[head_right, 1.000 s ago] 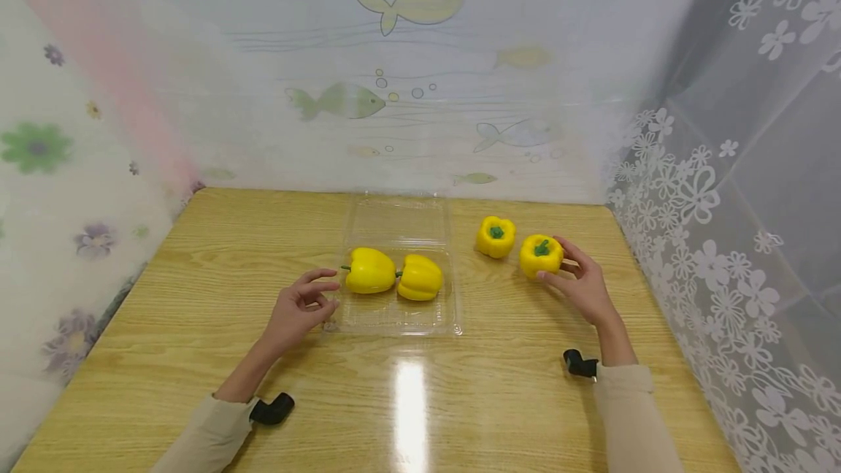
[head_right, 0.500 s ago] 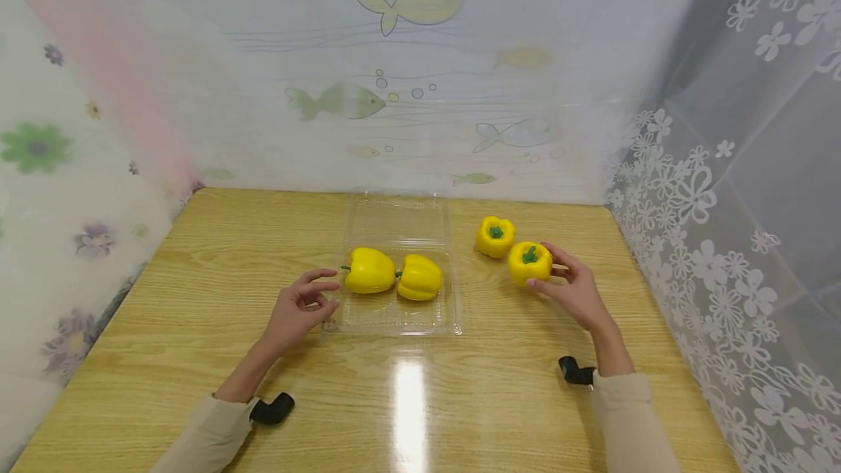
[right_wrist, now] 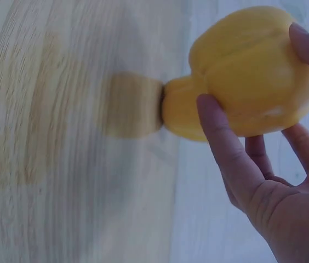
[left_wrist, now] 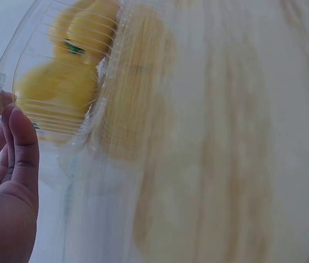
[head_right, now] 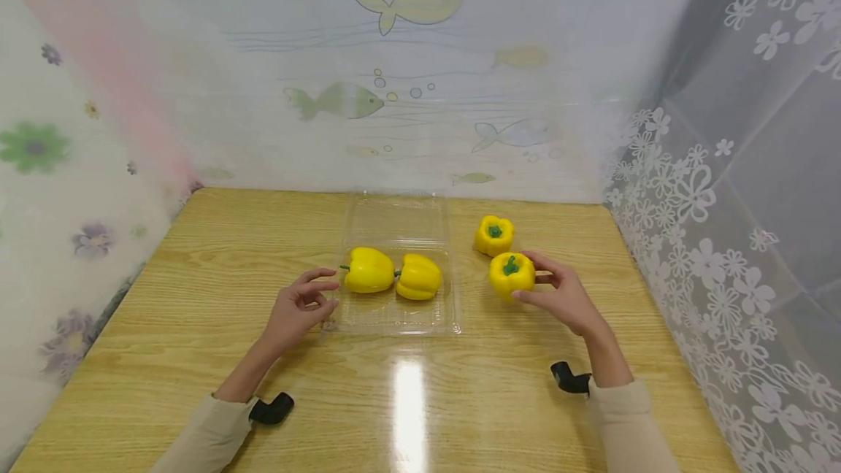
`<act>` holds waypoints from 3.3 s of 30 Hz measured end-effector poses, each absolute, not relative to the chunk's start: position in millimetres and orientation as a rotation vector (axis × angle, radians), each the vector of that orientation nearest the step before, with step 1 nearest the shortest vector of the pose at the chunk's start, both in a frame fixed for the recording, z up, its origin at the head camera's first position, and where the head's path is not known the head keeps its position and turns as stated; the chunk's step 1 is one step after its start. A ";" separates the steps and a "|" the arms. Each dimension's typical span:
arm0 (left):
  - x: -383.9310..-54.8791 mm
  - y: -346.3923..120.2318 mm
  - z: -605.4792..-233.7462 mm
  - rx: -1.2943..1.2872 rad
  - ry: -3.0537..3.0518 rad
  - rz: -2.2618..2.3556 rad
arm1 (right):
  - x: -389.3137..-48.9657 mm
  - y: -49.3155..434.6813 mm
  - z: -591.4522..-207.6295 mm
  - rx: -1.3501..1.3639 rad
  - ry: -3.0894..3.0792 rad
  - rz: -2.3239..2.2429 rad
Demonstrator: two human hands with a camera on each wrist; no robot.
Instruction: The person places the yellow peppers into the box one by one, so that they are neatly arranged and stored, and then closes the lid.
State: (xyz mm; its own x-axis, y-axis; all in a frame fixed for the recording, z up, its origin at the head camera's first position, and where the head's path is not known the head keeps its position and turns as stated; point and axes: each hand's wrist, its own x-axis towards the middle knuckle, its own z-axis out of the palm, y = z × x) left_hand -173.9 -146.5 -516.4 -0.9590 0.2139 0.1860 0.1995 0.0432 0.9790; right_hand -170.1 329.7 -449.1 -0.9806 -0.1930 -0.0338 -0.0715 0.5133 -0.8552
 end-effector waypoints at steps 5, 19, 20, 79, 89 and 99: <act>-173.5 -146.5 -516.3 0.448 2.265 2.116 | -165.5 319.6 -441.9 -0.268 2.604 -1.470; -172.4 -147.1 -514.9 0.418 2.258 2.107 | -157.2 299.0 -434.2 -0.431 2.598 -1.432; -172.3 -147.0 -514.5 0.416 2.257 2.107 | -157.0 297.5 -433.6 -0.440 2.602 -1.429; -172.9 -145.6 -516.2 0.435 2.257 2.132 | -157.1 164.7 -433.9 -0.649 2.524 -1.302; -173.5 -145.3 -516.5 0.415 2.270 2.114 | -161.0 151.1 -435.9 -0.605 2.547 -1.257; -174.0 -145.7 -517.4 0.400 2.262 2.114 | -164.8 137.7 -435.1 -0.578 2.668 -1.148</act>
State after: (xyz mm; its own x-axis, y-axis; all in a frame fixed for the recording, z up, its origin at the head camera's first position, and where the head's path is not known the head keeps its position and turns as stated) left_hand -174.0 -145.7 -517.4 -0.9670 0.1990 0.1594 0.1725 0.0504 0.9837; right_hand -164.8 137.7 -435.1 -0.9084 -0.4180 -0.0109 -0.2794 0.6262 -0.7278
